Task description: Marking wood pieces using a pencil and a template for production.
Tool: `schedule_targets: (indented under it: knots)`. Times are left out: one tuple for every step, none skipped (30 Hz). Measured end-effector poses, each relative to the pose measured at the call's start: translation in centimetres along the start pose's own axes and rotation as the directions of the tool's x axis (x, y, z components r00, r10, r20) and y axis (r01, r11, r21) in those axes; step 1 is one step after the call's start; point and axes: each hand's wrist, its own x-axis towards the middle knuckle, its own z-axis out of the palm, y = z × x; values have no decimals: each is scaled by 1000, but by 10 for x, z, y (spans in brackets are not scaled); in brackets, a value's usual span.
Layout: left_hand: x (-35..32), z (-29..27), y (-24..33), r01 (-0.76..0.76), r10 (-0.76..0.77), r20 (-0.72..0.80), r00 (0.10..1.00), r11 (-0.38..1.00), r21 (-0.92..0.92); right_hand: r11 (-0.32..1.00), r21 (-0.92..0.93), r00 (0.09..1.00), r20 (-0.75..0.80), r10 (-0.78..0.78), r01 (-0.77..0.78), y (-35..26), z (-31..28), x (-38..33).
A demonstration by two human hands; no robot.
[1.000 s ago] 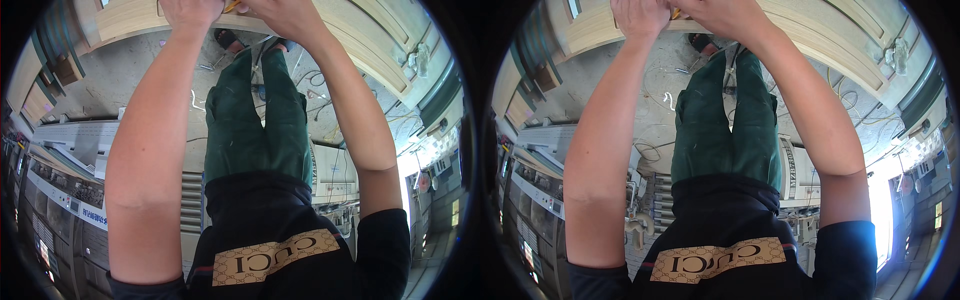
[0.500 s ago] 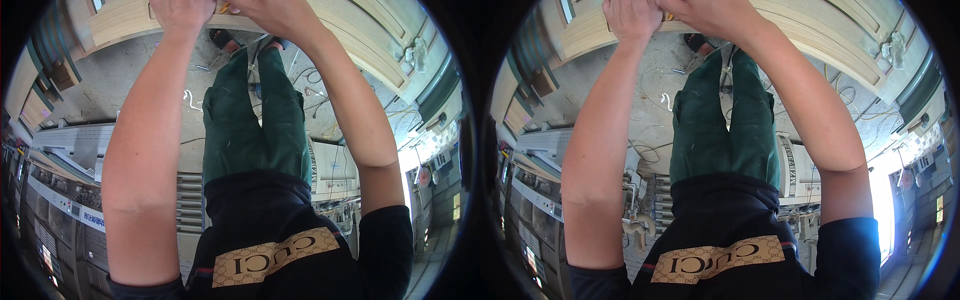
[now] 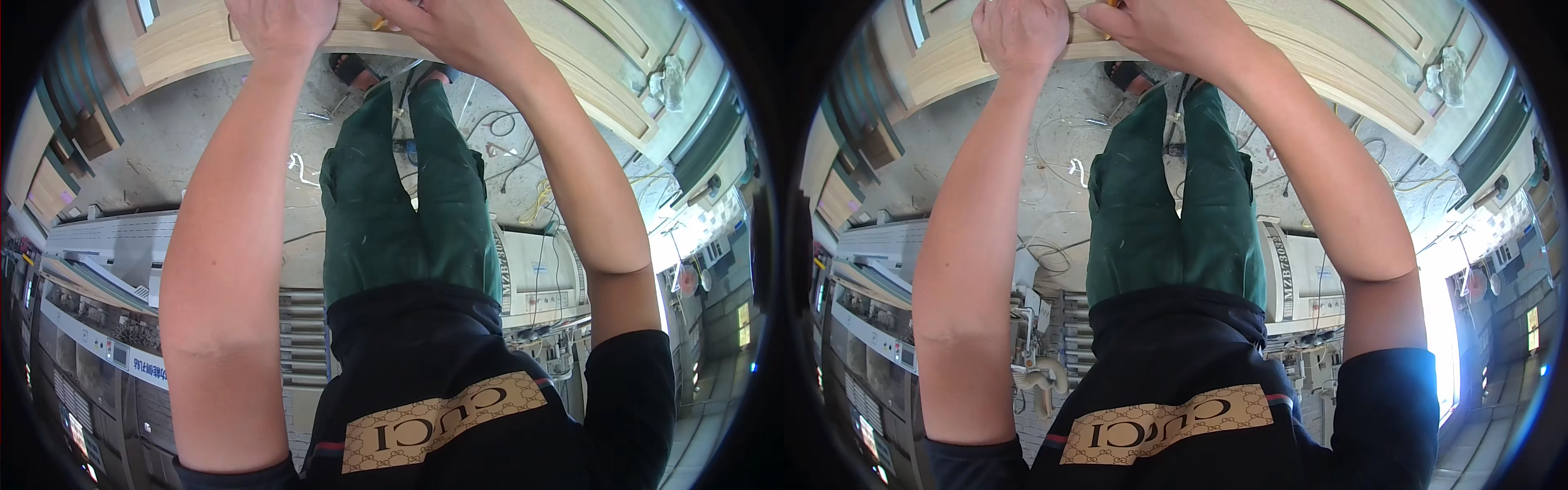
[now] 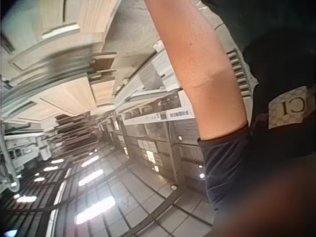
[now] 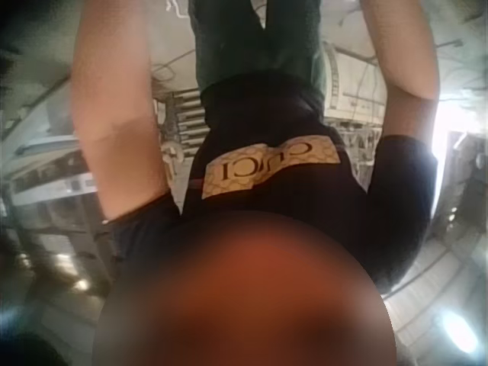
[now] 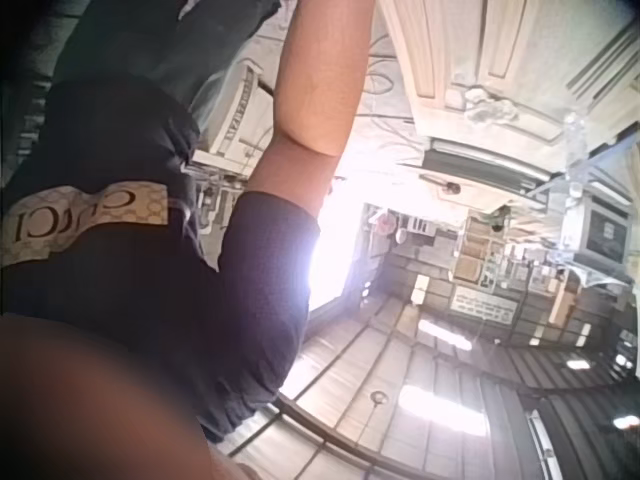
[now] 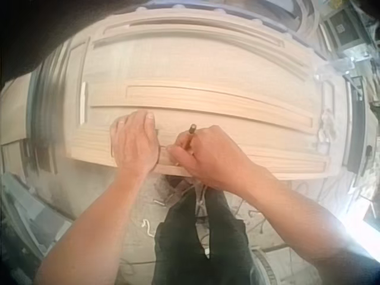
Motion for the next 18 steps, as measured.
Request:
schedule_targets:
  knots:
    - [0, 0, -2, 1, -1, 0, 1000, 1000, -1, 982, -137, 992, 18, -126, 128, 1, -2, -2]
    - [0, 1, -5, -6, 6, 6, 1000, 1000, 12, 930, -267, 968, 54, -246, 252, 0, -5, -4]
    - [0, 2, -8, -13, 13, 12, 1000, 1000, 24, 930, -268, 968, 55, -246, 252, 1, -7, -10]
    - [-1, 3, -10, -21, 20, 19, 1000, 999, 37, 998, -32, 999, 23, -45, 45, 2, -11, -19]
    - [0, 4, -13, -28, 27, 23, 999, 998, 48, 964, 206, 986, 40, 161, -166, 4, -16, -28]
    - [1, 6, -16, -35, 34, 28, 999, 998, 59, 965, 203, 986, 39, 160, -165, 7, -21, -36]
    - [1, 7, -18, -43, 41, 34, 999, 997, 71, 963, 183, 980, 46, 193, -198, 11, -27, -45]
    - [2, 9, -19, -51, 48, 39, 998, 995, 82, 959, 164, 973, 51, 226, -232, 14, -31, -53]
    - [2, 11, -19, -59, 55, 45, 997, 994, 93, 959, 161, 973, 51, 227, -232, 15, -34, -58]
    - [2, 12, -20, -58, 54, 44, 998, 994, 94, 934, 191, 953, 42, 299, -302, 15, -35, -62]
    - [2, 13, -21, -66, 66, 11, 998, 994, 87, 903, 222, 928, 35, 370, -368, 15, -36, -63]
    - [2, 14, -22, -75, 77, -22, 997, 994, 81, 903, 223, 929, 35, 368, -366, 14, -35, -62]
    - [3, 15, -22, -77, 79, -23, 997, 994, 78, 915, 214, 939, 40, 343, -343, 10, -35, -58]
    - [3, 17, -22, -77, 80, -60, 995, 996, 46, 925, 204, 947, 46, 317, -320, 6, -33, -54]
    - [4, 18, -22, -78, 79, -96, 992, 997, 14, 925, 202, 946, 45, 320, -322, 3, -30, -49]
    - [4, 19, -20, -82, 82, -97, 992, 997, 7, 943, 216, 967, 31, 254, -255, 1, -25, -43]
    - [5, 18, -21, -80, 79, -105, 991, 997, -1, 955, 233, 983, 18, 183, -183, 0, -21, -37]
    - [5, 18, -21, -78, 77, -113, 991, 997, -10, 955, 231, 982, 17, 187, -185, 0, -18, -33]
